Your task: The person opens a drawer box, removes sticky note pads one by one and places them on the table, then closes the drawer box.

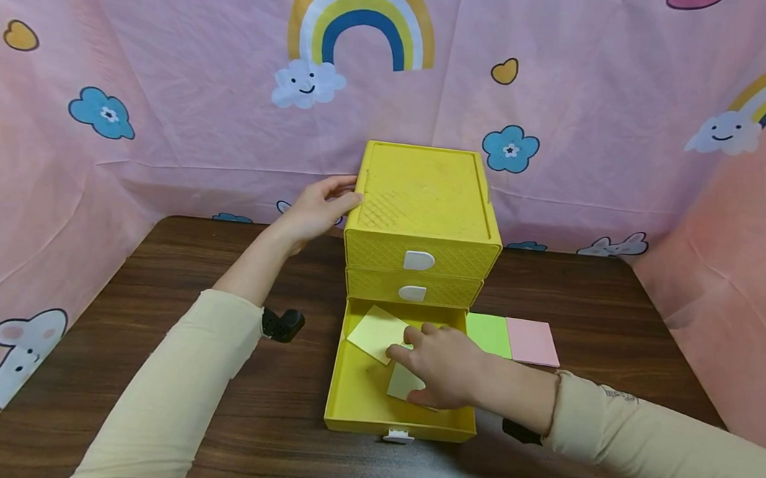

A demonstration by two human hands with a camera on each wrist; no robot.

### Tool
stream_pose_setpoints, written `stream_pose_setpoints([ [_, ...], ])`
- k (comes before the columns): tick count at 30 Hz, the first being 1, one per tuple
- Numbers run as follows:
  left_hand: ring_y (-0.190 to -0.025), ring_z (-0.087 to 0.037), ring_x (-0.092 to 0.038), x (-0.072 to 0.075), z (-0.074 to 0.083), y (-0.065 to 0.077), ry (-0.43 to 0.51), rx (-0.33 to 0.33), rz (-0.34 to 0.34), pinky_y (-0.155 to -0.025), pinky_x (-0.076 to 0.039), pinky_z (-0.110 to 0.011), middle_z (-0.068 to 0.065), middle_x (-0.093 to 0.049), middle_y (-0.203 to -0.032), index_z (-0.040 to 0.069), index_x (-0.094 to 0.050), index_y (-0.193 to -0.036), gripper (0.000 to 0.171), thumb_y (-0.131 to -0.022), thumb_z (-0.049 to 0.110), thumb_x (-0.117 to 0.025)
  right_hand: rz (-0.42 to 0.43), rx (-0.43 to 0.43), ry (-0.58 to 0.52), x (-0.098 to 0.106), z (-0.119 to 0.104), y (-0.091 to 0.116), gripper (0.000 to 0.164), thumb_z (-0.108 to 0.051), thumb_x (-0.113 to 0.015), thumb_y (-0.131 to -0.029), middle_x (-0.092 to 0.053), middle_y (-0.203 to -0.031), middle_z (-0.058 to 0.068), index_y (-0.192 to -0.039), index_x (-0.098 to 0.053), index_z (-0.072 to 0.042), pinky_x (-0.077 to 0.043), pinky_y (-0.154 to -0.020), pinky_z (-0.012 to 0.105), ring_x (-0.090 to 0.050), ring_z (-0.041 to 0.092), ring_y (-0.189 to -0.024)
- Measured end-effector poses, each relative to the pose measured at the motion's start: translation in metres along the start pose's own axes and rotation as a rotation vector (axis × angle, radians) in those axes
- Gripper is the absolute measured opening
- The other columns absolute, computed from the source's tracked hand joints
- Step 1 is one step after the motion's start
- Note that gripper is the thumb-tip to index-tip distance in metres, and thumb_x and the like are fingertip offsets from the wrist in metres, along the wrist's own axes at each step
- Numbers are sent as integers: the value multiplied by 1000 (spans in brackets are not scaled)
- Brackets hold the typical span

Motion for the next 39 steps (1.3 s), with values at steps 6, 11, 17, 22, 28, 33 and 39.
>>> stream_pose_setpoints([
  [6,-115,-22,-50,-1,-1,1,42,16,-12,-83,-53,-38,-6,-45,-136,17,-34,-143,54,-94,30,-52,-157,-76,-12,-15,6,-7,58,-50,-69,-75,-56,-97,4,-122,-51,-21,-51,-62,29,-56,20,-75],
  [11,-115,-22,-50,-1,-1,1,22,17,-3,-84,-53,-37,-5,-45,-136,17,-34,-143,54,-94,30,-51,-269,-133,-23,-27,8,-10,61,-51,-68,-75,-56,-104,5,-125,-47,-23,-51,-68,31,-58,21,-80],
  [17,-115,-22,-50,-1,-1,0,32,18,-4,-84,-53,-37,-5,-44,-136,17,-34,-143,53,-94,31,-51,-371,-169,-10,-39,9,-13,62,-53,-68,-75,-54,-112,7,-125,-45,-24,-52,-71,31,-57,22,-86],
  [22,-117,-22,-49,-1,-2,0,24,18,-2,-88,-51,-39,-5,-43,-138,18,-34,-143,54,-94,31,-51,-401,-184,-22,-45,8,-17,63,-52,-69,-73,-54,-113,6,-124,-47,-24,-52,-68,32,-58,23,-87],
  [28,-117,-22,-49,-1,-2,0,23,19,-1,-87,-51,-39,-5,-43,-138,17,-34,-143,54,-94,31,-51,-405,-204,-48,-52,9,-20,60,-50,-71,-73,-54,-105,7,-120,-45,-22,-52,-62,30,-58,22,-80],
  [33,-117,-22,-49,-1,-2,0,14,15,5,-89,-50,-39,-5,-43,-138,17,-34,-143,54,-94,31,-52,-398,-221,-95,-55,7,-20,63,-47,-73,-72,-52,-102,10,-119,-41,-20,-51,-58,29,-56,21,-71],
  [39,-119,-21,-47,0,-2,-1,-17,5,17,-96,-45,-38,-6,-44,-137,17,-35,-142,54,-93,32,-52,-370,-236,-63,-62,3,-20,70,-50,-73,-71,-47,-113,11,-121,-35,-20,-49,-56,25,-53,19,-63],
])
Point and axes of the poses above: each hand's wrist, its own y-axis away from the middle knuckle, its own x-axis out of the back of the hand, z = x × y, the point moved 7 cm from there along -y, towards the middle knuckle
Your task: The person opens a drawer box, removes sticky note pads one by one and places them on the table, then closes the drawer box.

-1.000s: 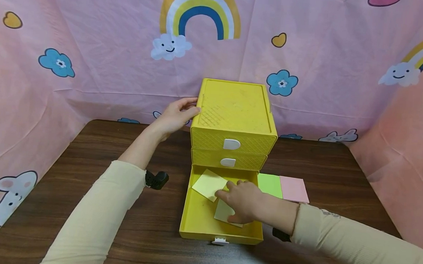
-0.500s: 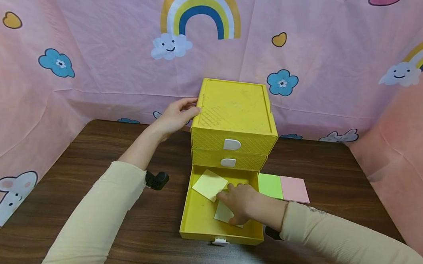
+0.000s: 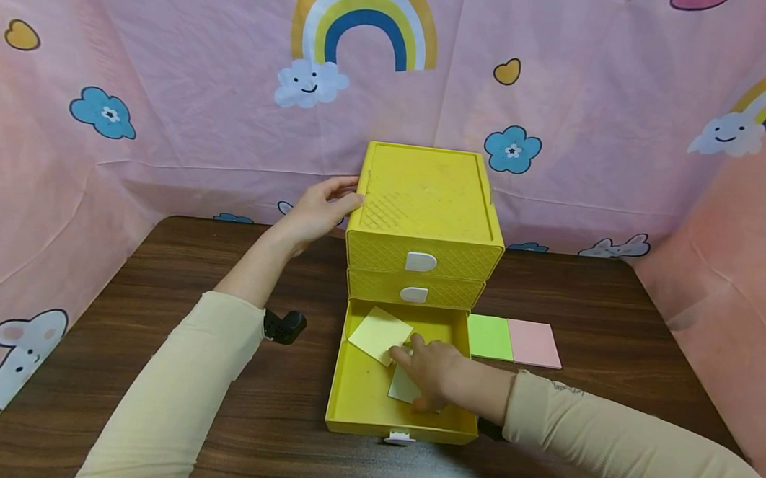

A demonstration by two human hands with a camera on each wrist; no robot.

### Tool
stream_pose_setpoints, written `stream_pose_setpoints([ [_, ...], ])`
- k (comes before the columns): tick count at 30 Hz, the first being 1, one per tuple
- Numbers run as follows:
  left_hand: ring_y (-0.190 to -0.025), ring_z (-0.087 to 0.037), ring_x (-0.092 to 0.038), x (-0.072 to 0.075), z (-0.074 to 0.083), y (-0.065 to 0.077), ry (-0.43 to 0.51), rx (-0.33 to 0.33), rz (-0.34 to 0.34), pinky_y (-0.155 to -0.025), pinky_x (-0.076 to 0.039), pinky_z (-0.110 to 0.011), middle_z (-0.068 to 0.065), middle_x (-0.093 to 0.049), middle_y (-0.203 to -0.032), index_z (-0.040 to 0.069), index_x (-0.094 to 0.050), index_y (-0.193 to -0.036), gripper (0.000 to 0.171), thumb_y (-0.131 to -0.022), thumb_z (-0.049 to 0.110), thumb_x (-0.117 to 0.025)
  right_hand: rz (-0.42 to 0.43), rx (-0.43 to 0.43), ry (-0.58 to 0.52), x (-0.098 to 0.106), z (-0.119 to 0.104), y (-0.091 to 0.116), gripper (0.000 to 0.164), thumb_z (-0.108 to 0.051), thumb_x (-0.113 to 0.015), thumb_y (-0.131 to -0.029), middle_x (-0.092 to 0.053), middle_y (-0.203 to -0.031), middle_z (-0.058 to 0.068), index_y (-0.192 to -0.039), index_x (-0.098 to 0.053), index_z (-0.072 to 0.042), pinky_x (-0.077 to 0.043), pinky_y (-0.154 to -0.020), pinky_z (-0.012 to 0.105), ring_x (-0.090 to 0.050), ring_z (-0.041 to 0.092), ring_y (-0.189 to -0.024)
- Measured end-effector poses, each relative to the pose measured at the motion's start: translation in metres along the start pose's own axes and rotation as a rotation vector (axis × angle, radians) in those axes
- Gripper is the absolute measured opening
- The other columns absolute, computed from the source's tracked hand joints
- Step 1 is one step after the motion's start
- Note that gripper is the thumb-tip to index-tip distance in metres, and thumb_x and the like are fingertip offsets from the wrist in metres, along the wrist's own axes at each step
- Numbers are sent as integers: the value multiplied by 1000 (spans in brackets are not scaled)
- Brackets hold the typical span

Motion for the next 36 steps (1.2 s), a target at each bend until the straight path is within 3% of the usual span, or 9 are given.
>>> stream_pose_setpoints([
  [5,-118,-22,-48,0,0,0,22,12,-12,-91,-48,-39,-4,-44,-137,18,-35,-143,54,-93,33,-52,75,-1,39,-8,-2,-4,74,-55,-73,-68,-41,-110,9,-117,-32,-17,-44,-47,22,-47,18,-55],
  [11,-117,-21,-48,0,1,0,16,13,-15,-92,-48,-38,-4,-45,-136,19,-35,-142,54,-93,33,-52,33,-69,76,-7,-3,-1,74,-59,-72,-66,-37,-110,5,-117,-33,-22,-43,-41,25,-48,19,-59],
  [19,-116,-22,-49,0,1,1,49,16,-26,-87,-51,-39,-5,-44,-137,17,-34,-143,54,-94,32,-52,20,-64,128,-6,-4,-2,69,-57,-71,-70,-36,-113,4,-118,-34,-23,-45,-42,24,-49,19,-67],
  [26,-117,-21,-48,1,0,0,16,5,-16,-93,-47,-38,-5,-45,-136,17,-35,-142,54,-93,32,-52,33,-51,178,-2,-3,1,63,-57,-68,-72,-42,-107,6,-115,-36,-23,-47,-46,24,-50,20,-74],
  [36,-116,-23,-50,-1,0,0,65,12,-26,-87,-51,-38,-5,-45,-136,17,-34,-143,54,-94,31,-52,48,-31,143,-1,-1,3,60,-54,-67,-74,-46,-102,7,-119,-38,-25,-46,-47,26,-51,20,-72],
])
Point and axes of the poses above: each hand's wrist, its own y-axis away from the middle knuckle, its own x-axis out of the back of the hand, z = x × y, the point moved 7 cm from there along -y, towards the middle knuckle
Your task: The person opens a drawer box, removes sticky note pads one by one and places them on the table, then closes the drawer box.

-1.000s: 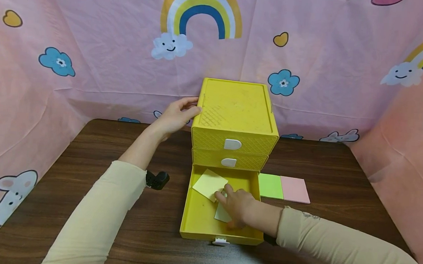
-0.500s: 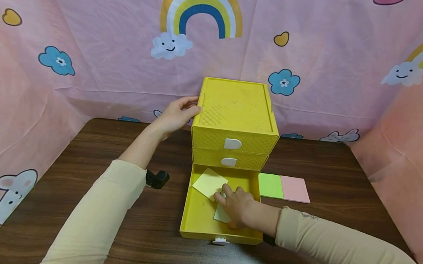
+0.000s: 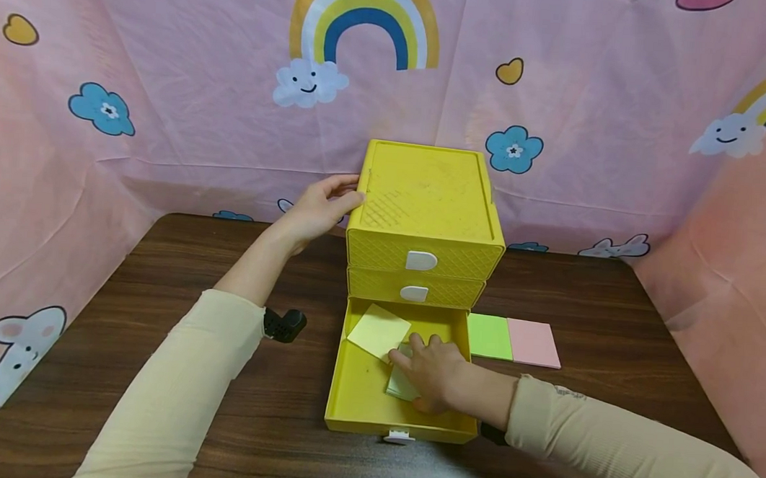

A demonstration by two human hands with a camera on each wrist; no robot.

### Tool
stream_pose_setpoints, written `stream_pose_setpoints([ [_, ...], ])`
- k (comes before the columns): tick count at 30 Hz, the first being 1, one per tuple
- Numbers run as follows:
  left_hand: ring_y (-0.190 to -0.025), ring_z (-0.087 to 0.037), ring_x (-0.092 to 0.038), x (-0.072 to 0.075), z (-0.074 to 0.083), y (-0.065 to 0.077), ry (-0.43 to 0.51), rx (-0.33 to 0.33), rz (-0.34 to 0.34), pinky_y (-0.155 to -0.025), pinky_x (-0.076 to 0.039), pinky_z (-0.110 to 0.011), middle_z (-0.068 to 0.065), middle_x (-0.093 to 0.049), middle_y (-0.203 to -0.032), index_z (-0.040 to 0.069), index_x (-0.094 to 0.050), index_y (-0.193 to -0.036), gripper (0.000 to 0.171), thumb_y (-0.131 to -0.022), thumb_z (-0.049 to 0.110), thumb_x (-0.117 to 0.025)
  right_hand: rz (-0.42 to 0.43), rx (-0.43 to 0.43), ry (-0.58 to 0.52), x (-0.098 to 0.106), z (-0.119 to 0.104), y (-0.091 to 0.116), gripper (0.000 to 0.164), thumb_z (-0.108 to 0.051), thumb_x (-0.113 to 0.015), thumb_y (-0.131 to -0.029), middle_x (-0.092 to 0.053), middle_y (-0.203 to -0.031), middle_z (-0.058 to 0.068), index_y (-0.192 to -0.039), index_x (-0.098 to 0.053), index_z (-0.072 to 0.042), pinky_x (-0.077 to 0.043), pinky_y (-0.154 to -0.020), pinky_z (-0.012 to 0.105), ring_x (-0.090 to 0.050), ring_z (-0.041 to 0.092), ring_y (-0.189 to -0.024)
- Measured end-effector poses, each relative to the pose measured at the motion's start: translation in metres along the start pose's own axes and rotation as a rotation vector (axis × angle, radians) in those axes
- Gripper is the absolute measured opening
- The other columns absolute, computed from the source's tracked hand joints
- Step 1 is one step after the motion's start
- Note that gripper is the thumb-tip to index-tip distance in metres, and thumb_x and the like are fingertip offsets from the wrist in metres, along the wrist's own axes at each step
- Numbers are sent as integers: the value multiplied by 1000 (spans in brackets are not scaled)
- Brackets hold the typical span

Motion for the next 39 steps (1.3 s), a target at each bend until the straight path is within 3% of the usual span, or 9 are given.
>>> stream_pose_setpoints([
  [14,-116,-23,-50,0,1,0,4,-5,-5,-85,-52,-38,-6,-44,-136,16,-33,-143,54,-94,30,-51,12,-12,-7,-5,-1,3,73,-52,-74,-69,-39,-112,7,-125,-34,-28,-47,-45,24,-51,20,-69],
  [28,-119,-23,-47,0,2,1,-36,-25,8,-101,-40,-43,-7,-44,-137,14,-34,-143,55,-94,31,-52,40,18,62,-5,-3,4,69,-53,-68,-73,-45,-107,10,-126,-34,-27,-44,-44,22,-48,20,-70],
  [39,-117,-23,-49,-1,0,1,8,1,-11,-86,-52,-38,-5,-43,-138,16,-32,-144,55,-94,31,-51,57,31,-8,5,6,5,64,-48,-69,-73,-46,-101,11,-123,-35,-26,-47,-47,24,-52,23,-76],
])
Point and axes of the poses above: each hand's wrist, its own y-axis away from the middle knuckle, its own x-axis out of the back of the hand, z = x × y, the point moved 7 cm from there along -y, towards the middle knuckle
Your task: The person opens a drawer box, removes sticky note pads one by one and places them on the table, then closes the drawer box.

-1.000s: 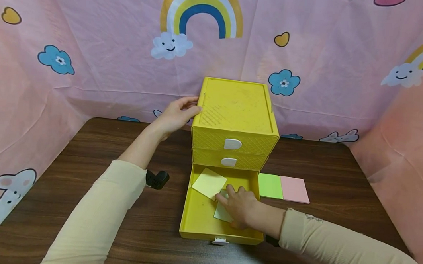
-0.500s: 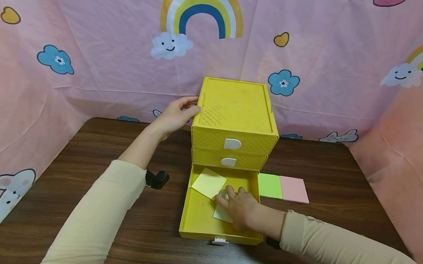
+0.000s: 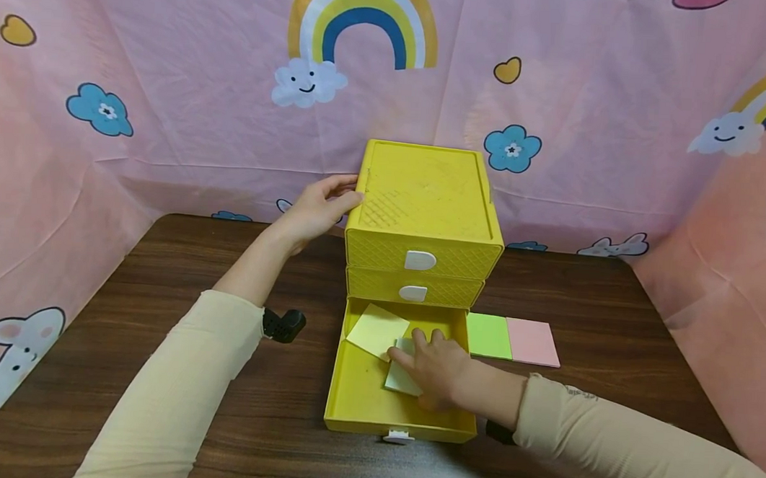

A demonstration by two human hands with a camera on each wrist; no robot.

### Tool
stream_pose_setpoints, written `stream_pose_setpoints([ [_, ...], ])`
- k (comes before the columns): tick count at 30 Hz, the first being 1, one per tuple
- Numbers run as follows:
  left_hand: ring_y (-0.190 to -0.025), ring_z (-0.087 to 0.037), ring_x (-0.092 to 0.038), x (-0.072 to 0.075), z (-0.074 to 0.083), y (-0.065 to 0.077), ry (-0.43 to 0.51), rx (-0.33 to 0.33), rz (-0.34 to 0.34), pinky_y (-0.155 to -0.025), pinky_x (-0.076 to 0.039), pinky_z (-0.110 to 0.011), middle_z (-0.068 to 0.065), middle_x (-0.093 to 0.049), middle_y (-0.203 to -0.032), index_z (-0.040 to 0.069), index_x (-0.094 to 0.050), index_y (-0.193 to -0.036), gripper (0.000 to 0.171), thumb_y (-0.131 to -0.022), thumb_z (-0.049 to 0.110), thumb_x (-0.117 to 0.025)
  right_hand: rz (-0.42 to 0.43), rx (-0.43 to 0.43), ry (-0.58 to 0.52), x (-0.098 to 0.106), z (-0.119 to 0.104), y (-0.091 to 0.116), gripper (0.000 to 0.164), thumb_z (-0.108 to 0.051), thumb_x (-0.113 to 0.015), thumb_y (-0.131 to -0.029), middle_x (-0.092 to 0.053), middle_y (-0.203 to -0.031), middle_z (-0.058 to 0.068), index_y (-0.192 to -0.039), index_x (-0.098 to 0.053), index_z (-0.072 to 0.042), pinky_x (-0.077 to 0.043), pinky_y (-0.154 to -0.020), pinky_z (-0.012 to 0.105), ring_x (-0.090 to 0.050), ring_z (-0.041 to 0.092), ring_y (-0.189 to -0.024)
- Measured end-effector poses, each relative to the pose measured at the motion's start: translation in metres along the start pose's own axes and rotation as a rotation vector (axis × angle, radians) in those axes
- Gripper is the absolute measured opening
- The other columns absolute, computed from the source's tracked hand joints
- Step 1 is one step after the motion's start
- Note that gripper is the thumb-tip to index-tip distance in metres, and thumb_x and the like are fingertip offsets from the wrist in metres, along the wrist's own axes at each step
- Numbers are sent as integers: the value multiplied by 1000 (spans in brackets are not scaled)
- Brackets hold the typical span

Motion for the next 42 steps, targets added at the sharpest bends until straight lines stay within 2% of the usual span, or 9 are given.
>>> stream_pose_setpoints([
  [7,-114,-23,-51,0,0,0,11,-3,6,-82,-54,-36,-5,-45,-135,16,-33,-143,54,-94,30,-51,-9,23,-99,8,9,3,66,-43,-69,-74,-47,-116,14,-128,-36,-27,-48,-49,26,-55,31,-90],
  [15,-115,-23,-50,0,0,-1,11,-1,5,-82,-54,-36,-5,-45,-135,16,-33,-143,54,-94,30,-51,26,46,-165,17,19,10,65,-42,-71,-73,-48,-109,13,-128,-38,-27,-45,-47,26,-51,26,-79],
  [24,-116,-23,-49,0,0,0,-16,-4,7,-85,-52,-38,-5,-43,-137,16,-32,-144,55,-94,31,-51,145,73,-219,26,30,25,64,-39,-73,-70,-48,-99,11,-124,-44,-25,-45,-48,29,-52,27,-77],
  [32,-117,-23,-49,0,0,1,-7,0,7,-84,-53,-37,-5,-42,-138,16,-32,-144,55,-94,31,-51,157,60,-280,25,44,36,64,-36,-74,-69,-48,-103,11,-125,-45,-27,-42,-47,27,-51,27,-80],
  [42,-117,-22,-49,0,0,1,-15,8,14,-85,-52,-37,-4,-42,-138,16,-33,-143,54,-94,31,-51,197,12,-308,23,66,52,68,-36,-77,-68,-50,-114,15,-128,-46,-28,-51,-55,37,-54,30,-83],
])
Point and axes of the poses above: each hand's wrist, its own y-axis away from the middle knuckle, its own x-axis out of the back of the hand, z = x × y, the point moved 7 cm from there along -y, towards the middle knuckle
